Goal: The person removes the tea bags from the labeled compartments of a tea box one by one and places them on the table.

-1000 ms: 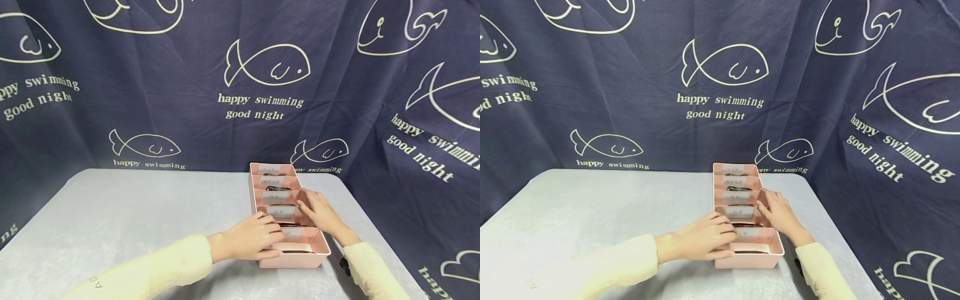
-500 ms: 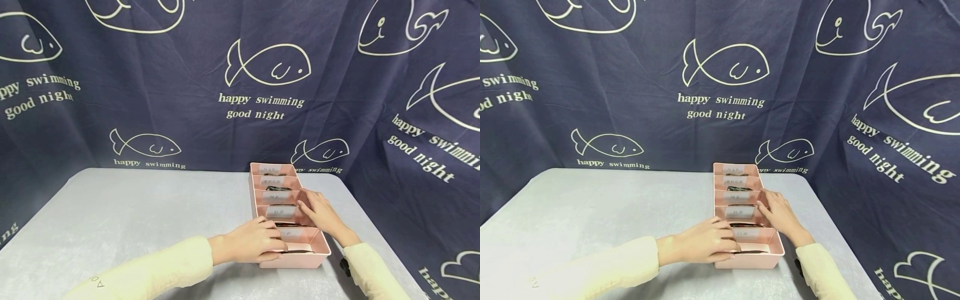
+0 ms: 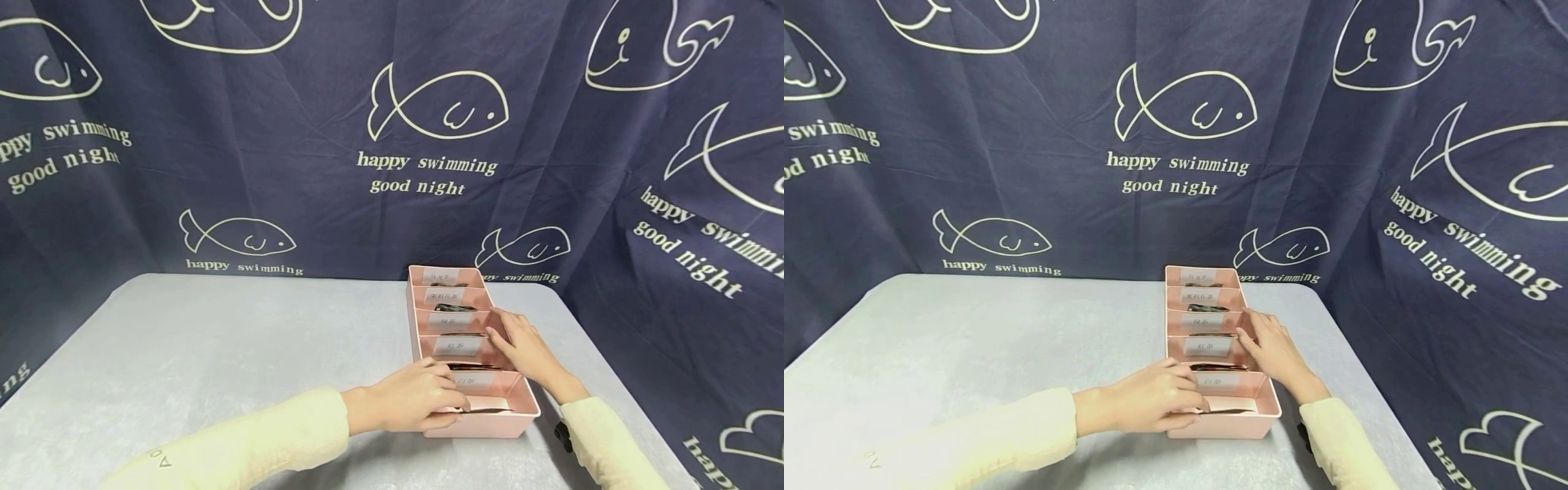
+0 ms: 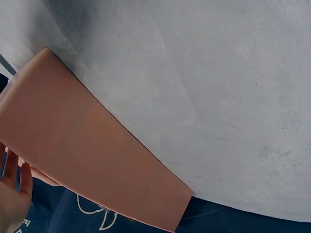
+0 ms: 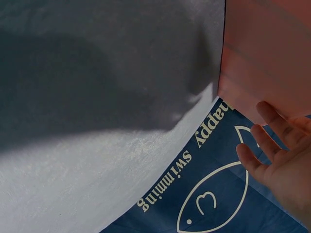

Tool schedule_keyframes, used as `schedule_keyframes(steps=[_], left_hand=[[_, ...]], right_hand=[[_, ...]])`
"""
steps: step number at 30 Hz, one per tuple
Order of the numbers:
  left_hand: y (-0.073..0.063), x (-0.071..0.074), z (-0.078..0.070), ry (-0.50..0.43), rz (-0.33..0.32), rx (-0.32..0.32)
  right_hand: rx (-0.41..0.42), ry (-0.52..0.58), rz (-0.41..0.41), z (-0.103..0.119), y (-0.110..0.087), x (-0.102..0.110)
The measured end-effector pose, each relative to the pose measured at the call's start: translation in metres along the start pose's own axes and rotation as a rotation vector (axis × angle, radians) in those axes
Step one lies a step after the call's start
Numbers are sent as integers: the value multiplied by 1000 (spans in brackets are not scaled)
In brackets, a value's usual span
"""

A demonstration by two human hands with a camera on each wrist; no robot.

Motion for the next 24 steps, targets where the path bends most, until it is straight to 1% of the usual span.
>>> schedule_keyframes(steps=[4, 10, 13, 18, 21, 24], left_hand=[[0, 0, 0, -23, -10, 13], [0, -1, 0, -31, -39, 38], [1, -1, 1, -23, -50, 58], [2, -1, 3, 20, -84, 85], [4, -1, 4, 28, -99, 117], [5, -1, 6, 23, -99, 166]], right_hand=[[0, 2, 1, -1, 0, -1], [-4, 2, -2, -1, 1, -2], [-4, -1, -4, -1, 1, -1], [-6, -3, -4, -1, 0, -2], [-4, -1, -9, -1, 0, -1], [1, -5, -14, -1, 1, -1]])
Point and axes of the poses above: each hand's wrist, its own y-axis towards the middle knuckle, its own x-axis out of the back of the hand, z = x × y, the point moved 4 cm from there along y, towards the middle knuckle, and after that the axes turned 6 degrees about -y, right-handed, at the moved point
